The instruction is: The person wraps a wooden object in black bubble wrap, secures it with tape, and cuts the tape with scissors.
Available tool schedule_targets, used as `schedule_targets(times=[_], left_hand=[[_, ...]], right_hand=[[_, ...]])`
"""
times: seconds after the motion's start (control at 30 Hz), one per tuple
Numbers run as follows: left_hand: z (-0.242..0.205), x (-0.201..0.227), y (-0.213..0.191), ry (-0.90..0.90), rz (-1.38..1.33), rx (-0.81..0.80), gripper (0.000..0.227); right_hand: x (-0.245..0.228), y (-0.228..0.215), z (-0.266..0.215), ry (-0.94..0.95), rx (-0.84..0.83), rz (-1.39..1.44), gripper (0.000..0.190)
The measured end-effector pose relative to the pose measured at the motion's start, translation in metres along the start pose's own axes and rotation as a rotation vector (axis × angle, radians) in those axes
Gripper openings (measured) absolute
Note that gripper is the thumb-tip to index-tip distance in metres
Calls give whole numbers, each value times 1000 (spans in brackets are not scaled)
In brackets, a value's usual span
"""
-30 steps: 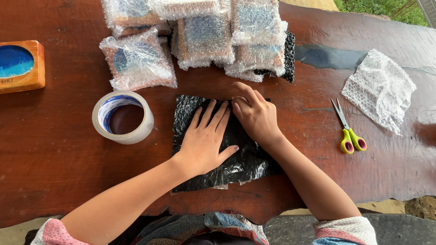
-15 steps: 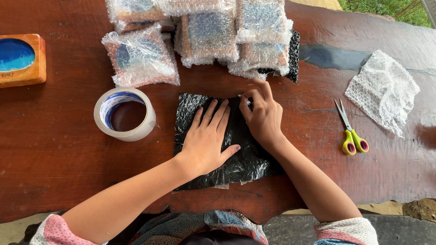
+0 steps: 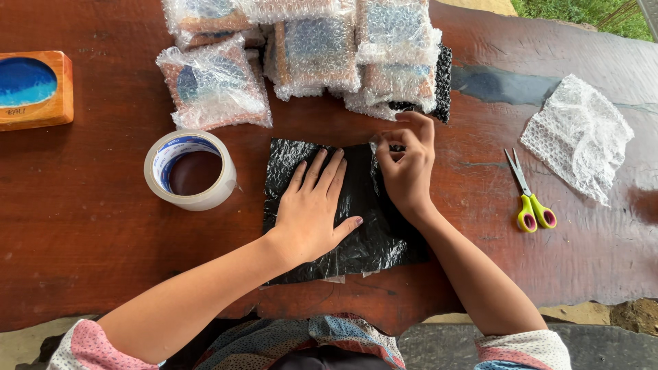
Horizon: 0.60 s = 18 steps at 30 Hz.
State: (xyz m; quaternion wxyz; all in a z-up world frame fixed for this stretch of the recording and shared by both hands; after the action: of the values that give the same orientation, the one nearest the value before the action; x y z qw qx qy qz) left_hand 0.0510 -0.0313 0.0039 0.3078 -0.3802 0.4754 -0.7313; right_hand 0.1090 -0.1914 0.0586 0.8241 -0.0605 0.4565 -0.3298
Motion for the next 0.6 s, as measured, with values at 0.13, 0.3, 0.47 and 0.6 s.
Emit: schedule_targets(times=[0.13, 0.3, 0.47, 0.6], left_hand=[[-1, 0, -2, -14, 2, -28, 96], [-3, -2, -3, -24, 16, -23, 98], [1, -7, -7, 9, -15, 45, 98], [12, -19, -15, 63, 11, 160, 96]], right_hand=[[32, -1, 1, 69, 23, 46, 18], [41, -7, 5, 222, 94, 240, 19], [49, -7, 7, 287, 95, 296, 20], [43, -19, 13, 306, 74, 358, 17]])
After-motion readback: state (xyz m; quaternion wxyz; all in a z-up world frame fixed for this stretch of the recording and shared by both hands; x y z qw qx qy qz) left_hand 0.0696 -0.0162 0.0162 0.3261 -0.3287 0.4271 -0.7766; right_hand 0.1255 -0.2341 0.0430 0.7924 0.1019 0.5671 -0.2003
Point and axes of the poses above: each hand's wrist, its own z-axis towards the middle knuckle, its own y-axis out of the palm, x = y × z, the point moved 6 cm from there along z, towards the middle knuckle, and after that the axes turned 11 degrees about x, right-handed, at the moved point
